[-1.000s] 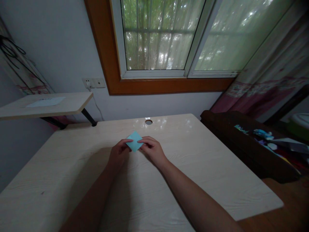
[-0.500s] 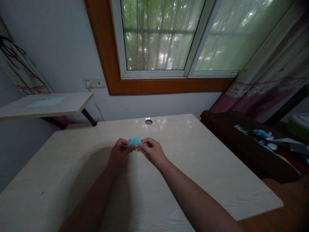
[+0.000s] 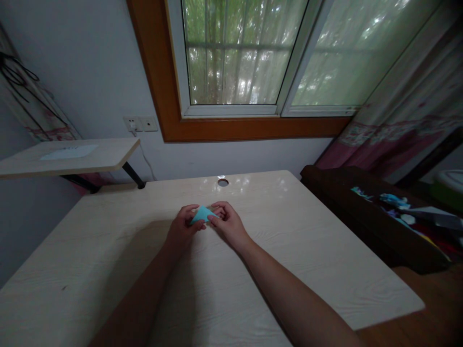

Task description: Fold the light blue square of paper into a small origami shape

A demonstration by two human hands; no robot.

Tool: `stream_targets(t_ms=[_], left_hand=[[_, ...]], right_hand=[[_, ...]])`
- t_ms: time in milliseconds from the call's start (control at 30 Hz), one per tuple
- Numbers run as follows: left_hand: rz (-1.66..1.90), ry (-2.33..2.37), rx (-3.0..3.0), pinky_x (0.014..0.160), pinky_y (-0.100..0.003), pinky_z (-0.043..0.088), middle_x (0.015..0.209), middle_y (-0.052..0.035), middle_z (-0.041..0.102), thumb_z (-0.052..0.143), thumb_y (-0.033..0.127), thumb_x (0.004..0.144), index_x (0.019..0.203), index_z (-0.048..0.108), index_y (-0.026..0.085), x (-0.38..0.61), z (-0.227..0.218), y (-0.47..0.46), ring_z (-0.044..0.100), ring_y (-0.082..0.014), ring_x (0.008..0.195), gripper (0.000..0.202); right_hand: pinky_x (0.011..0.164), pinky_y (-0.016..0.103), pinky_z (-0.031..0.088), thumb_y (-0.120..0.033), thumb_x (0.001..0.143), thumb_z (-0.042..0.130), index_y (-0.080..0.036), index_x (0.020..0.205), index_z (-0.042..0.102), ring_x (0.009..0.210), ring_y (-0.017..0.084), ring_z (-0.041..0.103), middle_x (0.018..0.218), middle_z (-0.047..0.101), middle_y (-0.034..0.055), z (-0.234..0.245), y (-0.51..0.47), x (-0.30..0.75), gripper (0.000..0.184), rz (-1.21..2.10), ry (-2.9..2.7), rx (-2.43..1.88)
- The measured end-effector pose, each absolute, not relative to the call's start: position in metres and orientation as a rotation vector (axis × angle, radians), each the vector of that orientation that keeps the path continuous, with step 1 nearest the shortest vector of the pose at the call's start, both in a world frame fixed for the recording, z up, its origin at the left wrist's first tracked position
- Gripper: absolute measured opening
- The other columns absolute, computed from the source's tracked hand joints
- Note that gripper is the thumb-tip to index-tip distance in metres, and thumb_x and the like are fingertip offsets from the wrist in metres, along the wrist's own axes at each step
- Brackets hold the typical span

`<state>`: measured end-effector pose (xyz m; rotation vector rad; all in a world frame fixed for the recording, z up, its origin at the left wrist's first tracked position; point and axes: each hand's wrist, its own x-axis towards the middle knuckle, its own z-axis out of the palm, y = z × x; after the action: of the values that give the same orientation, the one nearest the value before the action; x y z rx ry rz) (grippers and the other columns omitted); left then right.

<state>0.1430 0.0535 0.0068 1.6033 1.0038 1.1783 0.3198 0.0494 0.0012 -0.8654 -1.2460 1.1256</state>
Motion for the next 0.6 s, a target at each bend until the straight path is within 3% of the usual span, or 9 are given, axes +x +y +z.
stream_targets(t_ms=[133,233,433,600], left_hand=[[1.178,1.023,1.878,0.073,-0.029,0.056,0.104,-0.0052,0.065,0.069,0.03,0.08,0.115,0.059,0.025,0.1411,0.0033,0.0561,0.066,-0.0177,0.087,0.037],[1.157,0.952,2.08,0.069,-0.026,0.054,0.096,-0.004,0.062,0.063,0.027,0.086,0.106,0.067,0.026,0.1397,0.0031,0.0579,0.062,-0.0151,0.082,0.02],[1.314,0.951,2.212,0.067,-0.025,0.05,0.088,-0.0026,0.057,0.064,0.022,0.086,0.099,0.071,0.027,0.1366,0.0043,0.0576,0.058,-0.0132,0.078,0.015],[1.446,1.083,2.249,0.064,-0.025,0.049,0.095,-0.0034,0.049,0.067,0.027,0.084,0.09,0.074,0.027,0.1354,0.0055,0.0566,0.054,-0.0122,0.077,0.009]], right_hand=[[0.059,0.024,0.045,-0.025,0.077,0.07,-0.022,0.103,0.057,0.063,0.011,0.057,0.071,0.056,-0.0044,0.0015,0.0488,0.3204,0.029,1.121,-1.273,-0.887],[0.058,0.024,0.046,-0.028,0.078,0.07,-0.022,0.099,0.057,0.061,0.011,0.056,0.069,0.055,-0.0047,0.0035,0.0486,0.3207,0.026,1.161,-1.23,-0.865],[0.053,0.023,0.041,-0.032,0.08,0.068,-0.021,0.092,0.057,0.054,0.01,0.052,0.064,0.052,-0.0056,0.0054,0.0471,0.3212,0.019,1.228,-1.203,-0.848],[0.05,0.023,0.035,-0.035,0.084,0.062,-0.02,0.088,0.061,0.051,0.011,0.047,0.061,0.052,-0.0045,0.0074,0.0462,0.3219,0.016,1.185,-1.275,-0.95]])
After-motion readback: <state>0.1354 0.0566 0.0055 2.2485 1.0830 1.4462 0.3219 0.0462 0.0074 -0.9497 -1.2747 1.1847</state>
